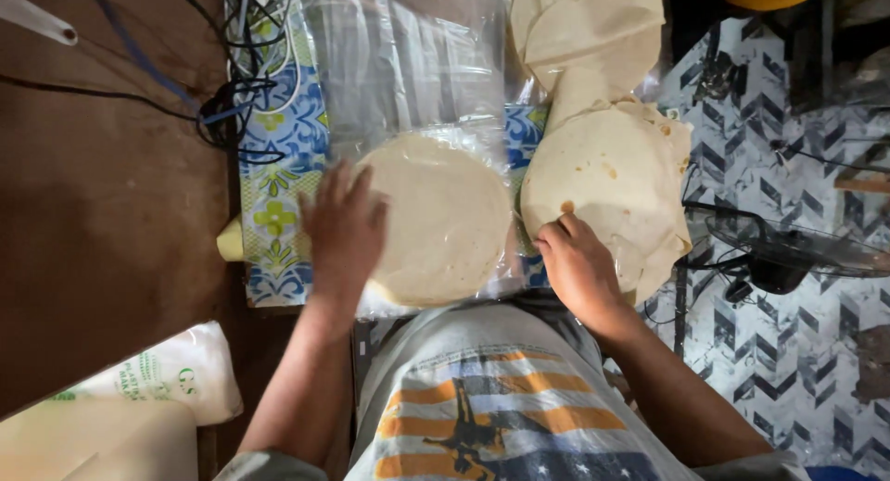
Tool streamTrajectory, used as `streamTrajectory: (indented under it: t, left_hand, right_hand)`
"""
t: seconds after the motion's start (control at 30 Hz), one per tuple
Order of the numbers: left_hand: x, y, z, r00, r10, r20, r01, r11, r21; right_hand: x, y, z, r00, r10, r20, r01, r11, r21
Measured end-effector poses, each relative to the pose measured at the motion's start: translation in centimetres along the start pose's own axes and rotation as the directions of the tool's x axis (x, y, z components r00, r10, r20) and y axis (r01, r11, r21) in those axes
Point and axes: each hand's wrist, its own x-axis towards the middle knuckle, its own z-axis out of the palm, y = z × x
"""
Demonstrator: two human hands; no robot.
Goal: The person places individual tortillas into a clear plastic bag, stacking them inside by hand.
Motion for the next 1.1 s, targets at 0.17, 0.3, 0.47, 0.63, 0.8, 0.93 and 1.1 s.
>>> streamTrajectory:
  t: [0.17,0.3,0.47,0.63,0.8,0.93,1.1]
  left_hand:
    - [-0.3,-2.2,0.1,0.979,0.044,-0.2,-0.068,0.991,-0.113]
    - [-3.5,-1.3,0.5,0.968,0.177,-0.176,-0.194,0.977,-0.088]
    - [-5.8,-1.7,1.5,0.973,0.188,-0.133,-0.195,0.98,-0.049]
    - [-5.5,-1.6,1.4,0.936,0.246,-0.25,-0.26,0.966,-0.02]
    - [-5.6,-1.8,1.7,0.939,0.254,-0.234,-0.268,0.963,-0.034]
    - [-5.5,-1.9,1.6,0.937,0.256,-0.239,-0.271,0.962,-0.033]
    - [-5.5,-1.7,1.6,0.936,0.245,-0.254,-0.268,0.962,-0.058]
  right_hand:
    - [-0.1,0.0,0.2,0.998,-0.059,0.012,0.06,0.993,-0.099]
    - [0.2,-0.4,-0.4,0.998,-0.054,-0.04,0.05,0.994,-0.099]
    - [0.1,-0.3,-0.7,0.994,-0.056,-0.089,0.05,0.997,-0.066]
    - [1.7,0.1,-2.9,0.955,0.297,0.013,-0.298,0.953,0.064]
    - [3.3,10.2,-2.6,0.88,0.449,-0.155,-0.458,0.889,-0.026]
    - [3.4,15.0,-0.6,0.869,0.483,-0.106,-0.472,0.874,0.111]
    - [4.0,14.5,-0.4,0.886,0.431,-0.173,-0.441,0.898,-0.019]
